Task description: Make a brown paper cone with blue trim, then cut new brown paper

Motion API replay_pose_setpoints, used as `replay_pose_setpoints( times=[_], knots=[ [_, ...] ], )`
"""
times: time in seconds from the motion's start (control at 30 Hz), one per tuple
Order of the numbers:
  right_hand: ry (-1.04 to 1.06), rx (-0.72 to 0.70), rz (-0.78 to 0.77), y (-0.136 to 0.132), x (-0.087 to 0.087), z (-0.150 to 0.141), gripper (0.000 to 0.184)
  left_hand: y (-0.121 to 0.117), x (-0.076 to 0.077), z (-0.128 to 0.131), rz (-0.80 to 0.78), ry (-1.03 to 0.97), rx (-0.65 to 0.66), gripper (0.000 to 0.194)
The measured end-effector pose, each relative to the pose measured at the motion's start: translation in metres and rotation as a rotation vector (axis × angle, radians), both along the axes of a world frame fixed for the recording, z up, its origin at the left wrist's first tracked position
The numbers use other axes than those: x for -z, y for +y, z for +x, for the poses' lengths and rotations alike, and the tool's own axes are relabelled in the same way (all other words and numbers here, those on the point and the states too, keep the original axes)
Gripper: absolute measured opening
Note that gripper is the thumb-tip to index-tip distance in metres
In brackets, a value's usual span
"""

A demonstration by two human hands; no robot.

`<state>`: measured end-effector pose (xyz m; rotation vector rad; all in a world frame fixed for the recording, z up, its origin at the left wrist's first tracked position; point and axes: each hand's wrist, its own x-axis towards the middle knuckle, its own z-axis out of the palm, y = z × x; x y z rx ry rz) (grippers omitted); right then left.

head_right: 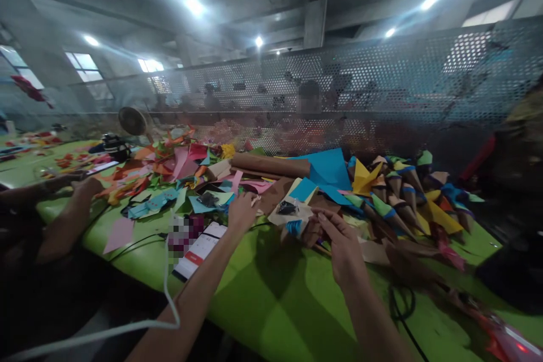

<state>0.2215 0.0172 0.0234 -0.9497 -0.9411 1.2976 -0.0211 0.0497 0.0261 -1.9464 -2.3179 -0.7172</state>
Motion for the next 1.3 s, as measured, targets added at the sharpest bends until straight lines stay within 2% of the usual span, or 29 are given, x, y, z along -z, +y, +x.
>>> replay_pose_setpoints(
  times=[0.13, 0.33, 0.43, 0.57, 0.67, 0.73, 0.83, 0.93, 1.03, 1.13, 1.23, 1.3],
  knots=[
    [-0.053, -0.005, 0.006, -0.001, 0.001, 0.0, 0.037, 0.024, 0.01, -0.019, -0.014, 0.022, -0.112, 0.02],
    [-0.088, -0.001, -0.001, 0.0, 0.002, -0.003, 0.042, 0.03, 0.028, -0.016, 0.006, -0.018, -0.169, 0.021],
    [-0.127, -0.031, -0.009, -0.002, 0.001, -0.004, 0.043, 0.029, 0.024, -0.016, 0.054, -0.078, -0.155, 0.024],
    [-0.193, -0.056, 0.013, -0.005, 0.001, -0.006, 0.043, 0.022, 0.01, -0.013, 0.178, -0.171, -0.108, 0.026],
    [-0.231, -0.064, 0.041, -0.003, -0.002, -0.01, 0.044, 0.011, 0.0, -0.001, 0.298, -0.304, -0.007, 0.02],
    [-0.262, -0.055, 0.077, 0.001, -0.008, -0.015, 0.045, 0.002, -0.002, 0.01, 0.404, -0.541, 0.156, 0.014],
    [-0.324, -0.05, 0.161, 0.01, -0.024, -0.025, 0.043, -0.009, -0.001, 0.026, 0.434, -0.776, 0.371, 0.012],
    [-0.448, -0.058, 0.231, 0.018, -0.036, -0.036, 0.037, -0.015, 0.002, 0.034, 0.421, -0.801, 0.465, 0.01],
    [-0.512, -0.082, 0.246, 0.022, -0.036, -0.045, 0.03, -0.015, 0.005, 0.034, 0.424, -0.777, 0.495, 0.008],
    [-0.428, -0.132, 0.193, 0.022, -0.028, -0.048, 0.03, -0.013, 0.007, 0.032, 0.427, -0.76, 0.519, 0.01],
    [-0.191, -0.242, 0.034, 0.017, -0.022, -0.048, 0.032, -0.012, 0.008, 0.033, 0.416, -0.768, 0.599, 0.012],
    [-0.065, -0.302, -0.056, 0.014, -0.02, -0.047, 0.032, -0.013, 0.009, 0.034, 0.355, -0.828, 0.638, 0.011]
  ],
)
